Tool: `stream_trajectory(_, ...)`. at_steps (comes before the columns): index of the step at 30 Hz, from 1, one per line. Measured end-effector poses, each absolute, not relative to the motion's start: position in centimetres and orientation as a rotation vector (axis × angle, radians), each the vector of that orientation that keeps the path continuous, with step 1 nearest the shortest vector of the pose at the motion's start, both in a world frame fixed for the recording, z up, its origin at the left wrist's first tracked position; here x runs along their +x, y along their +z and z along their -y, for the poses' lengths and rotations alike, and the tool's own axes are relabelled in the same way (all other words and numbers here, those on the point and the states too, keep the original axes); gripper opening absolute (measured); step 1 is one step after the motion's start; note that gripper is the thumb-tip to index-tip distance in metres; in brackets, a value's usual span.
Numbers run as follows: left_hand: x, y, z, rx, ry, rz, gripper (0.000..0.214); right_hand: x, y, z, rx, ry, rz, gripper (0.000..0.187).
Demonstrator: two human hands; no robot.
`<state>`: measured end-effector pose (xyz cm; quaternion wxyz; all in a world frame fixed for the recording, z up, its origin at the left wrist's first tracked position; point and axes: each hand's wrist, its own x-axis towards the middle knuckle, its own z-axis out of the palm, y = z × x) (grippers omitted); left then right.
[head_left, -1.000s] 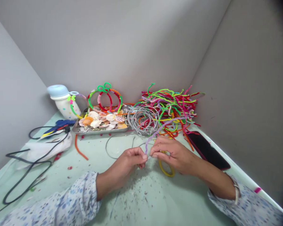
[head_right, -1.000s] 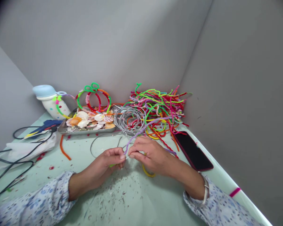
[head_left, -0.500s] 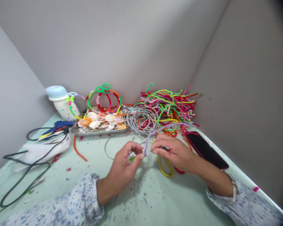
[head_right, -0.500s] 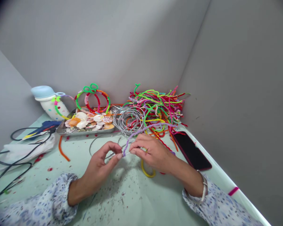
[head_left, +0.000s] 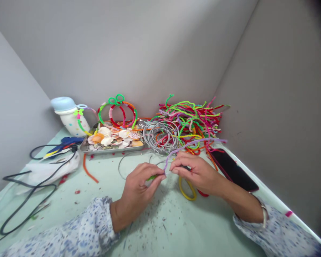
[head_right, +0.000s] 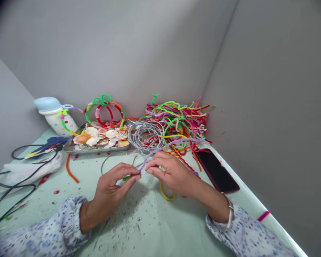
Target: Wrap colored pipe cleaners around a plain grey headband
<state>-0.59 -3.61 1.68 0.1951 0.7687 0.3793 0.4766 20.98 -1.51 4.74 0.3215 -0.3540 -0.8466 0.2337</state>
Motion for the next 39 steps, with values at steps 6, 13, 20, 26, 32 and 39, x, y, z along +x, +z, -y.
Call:
stream_trajectory(6,-0.76,1.79,3.65,2.228,1.342,-1.061,0.009,20.91,5.12,1.71,-0.922,0.662,2.204,0.014)
stream_trajectory(13,-0.80,1.45,3.55,2.276,1.315,-1.008,0.013,20.90,5.01,1.68,-0.924,0.633,2.233,0.016)
stream_trajectory(20,-0.76,1.44,3.69,2.323,1.220,-1.014,0.011,20.96,4.82,1.58,-0.915,0.592,2.270,0.015)
stream_trajectory(26,-0.60,1.61,3.88,2.299,1.079,-1.022,0.009,20.81,5.32,1.79,-0.865,0.500,2.347,0.019)
stream_trajectory(32,-0.35,1.83,3.94,2.216,0.978,-1.031,0.013,20.65,5.64,1.94,-0.812,0.409,2.431,0.022)
stream_trajectory(39,-0.36,2.13,3.74,2.058,0.887,-0.981,0.016,20.73,5.68,1.93,-0.798,0.414,2.467,0.022)
